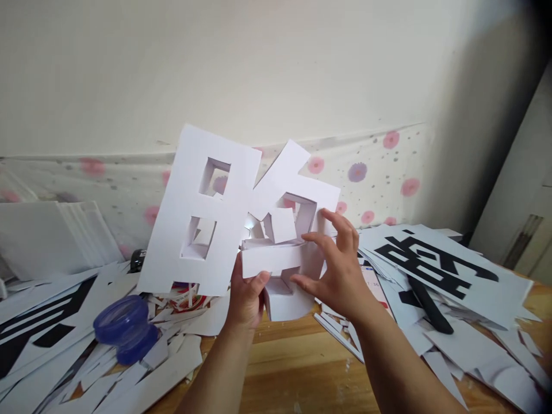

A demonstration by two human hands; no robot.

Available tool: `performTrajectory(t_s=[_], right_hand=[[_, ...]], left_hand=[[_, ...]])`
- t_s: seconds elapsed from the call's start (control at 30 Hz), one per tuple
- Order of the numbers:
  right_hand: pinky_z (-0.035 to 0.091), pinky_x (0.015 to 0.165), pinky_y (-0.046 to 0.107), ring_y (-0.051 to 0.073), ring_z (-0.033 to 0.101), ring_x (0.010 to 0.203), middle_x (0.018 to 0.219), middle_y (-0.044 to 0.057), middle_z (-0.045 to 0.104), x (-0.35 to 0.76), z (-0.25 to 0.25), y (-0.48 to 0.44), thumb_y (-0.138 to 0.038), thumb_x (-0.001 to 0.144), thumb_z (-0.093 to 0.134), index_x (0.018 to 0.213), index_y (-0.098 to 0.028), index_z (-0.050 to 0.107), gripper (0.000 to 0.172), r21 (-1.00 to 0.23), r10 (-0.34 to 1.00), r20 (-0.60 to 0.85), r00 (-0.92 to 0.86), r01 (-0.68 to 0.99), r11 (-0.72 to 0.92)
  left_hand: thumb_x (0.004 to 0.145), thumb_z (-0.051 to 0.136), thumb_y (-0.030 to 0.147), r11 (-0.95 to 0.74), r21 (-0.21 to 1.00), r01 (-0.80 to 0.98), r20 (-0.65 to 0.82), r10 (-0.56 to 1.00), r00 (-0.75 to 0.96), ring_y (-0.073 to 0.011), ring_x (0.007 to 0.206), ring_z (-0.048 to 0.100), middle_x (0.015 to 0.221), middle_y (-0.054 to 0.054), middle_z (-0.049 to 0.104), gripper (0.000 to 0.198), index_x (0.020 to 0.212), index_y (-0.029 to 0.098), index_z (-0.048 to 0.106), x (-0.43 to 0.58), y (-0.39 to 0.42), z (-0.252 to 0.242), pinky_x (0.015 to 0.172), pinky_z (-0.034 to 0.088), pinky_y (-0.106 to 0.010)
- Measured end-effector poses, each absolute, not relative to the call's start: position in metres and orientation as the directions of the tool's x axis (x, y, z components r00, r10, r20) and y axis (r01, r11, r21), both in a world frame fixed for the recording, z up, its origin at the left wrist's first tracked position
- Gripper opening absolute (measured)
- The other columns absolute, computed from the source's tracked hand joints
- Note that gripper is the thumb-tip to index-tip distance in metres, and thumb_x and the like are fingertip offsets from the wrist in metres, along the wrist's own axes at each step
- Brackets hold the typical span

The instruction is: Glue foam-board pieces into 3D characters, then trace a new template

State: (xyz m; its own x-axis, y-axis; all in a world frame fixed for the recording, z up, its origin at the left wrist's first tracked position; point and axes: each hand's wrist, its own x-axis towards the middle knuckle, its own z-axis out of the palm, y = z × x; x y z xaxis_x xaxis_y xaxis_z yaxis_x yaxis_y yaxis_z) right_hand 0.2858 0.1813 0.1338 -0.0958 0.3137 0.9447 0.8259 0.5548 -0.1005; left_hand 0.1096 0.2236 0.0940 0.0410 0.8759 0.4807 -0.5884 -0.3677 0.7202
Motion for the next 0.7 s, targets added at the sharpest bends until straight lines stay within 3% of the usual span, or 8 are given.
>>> performTrajectory(t_s=[0.17,0.37,0.6,0.7], right_hand=[[0.025,0.110,0.066,0.044,0.020,0.141,0.152,0.012,0.024,0.282,0.130,0.188,-0.034,0.062,0.088,0.102,-0.024,0.065,0.048,-0.163,0.395,0.916,-0.061,0.846,0.508],[0.020,0.109,0.066,0.046,0.022,0.140,0.151,0.012,0.026,0.283,0.131,0.189,-0.046,0.062,0.087,0.097,-0.023,0.069,0.046,-0.164,0.368,0.929,-0.035,0.852,0.497],[0.021,0.107,0.063,0.044,0.027,0.136,0.147,0.010,0.029,0.284,0.129,0.189,-0.055,0.066,0.083,0.088,-0.024,0.070,0.040,-0.141,0.307,0.950,-0.047,0.816,0.561],[0.020,0.107,0.063,0.044,0.029,0.134,0.143,0.010,0.033,0.284,0.130,0.188,-0.057,0.069,0.080,0.087,-0.023,0.070,0.039,-0.121,0.274,0.960,-0.059,0.796,0.593]], left_hand=[[0.068,0.082,0.033,-0.441,0.731,-0.521,0.549,0.833,0.065,-0.0282,0.118,0.061,0.128,-0.008,0.064,0.067,0.130,0.028,0.055,0.107,0.231,0.088,0.099,0.051,-0.041],[0.067,0.084,0.037,-0.473,0.737,-0.483,0.582,0.807,0.097,-0.0303,0.117,0.061,0.125,-0.009,0.065,0.068,0.128,0.027,0.056,0.107,0.233,0.091,0.099,0.051,-0.044],[0.052,0.093,0.040,-0.471,0.764,-0.441,0.590,0.787,0.181,-0.0301,0.110,0.064,0.118,-0.007,0.067,0.073,0.117,0.028,0.063,0.090,0.230,0.104,0.093,0.055,-0.041],[0.054,0.092,0.040,-0.490,0.738,-0.465,0.620,0.764,0.179,-0.0298,0.112,0.062,0.119,-0.007,0.066,0.075,0.120,0.028,0.060,0.089,0.226,0.108,0.092,0.055,-0.038]])
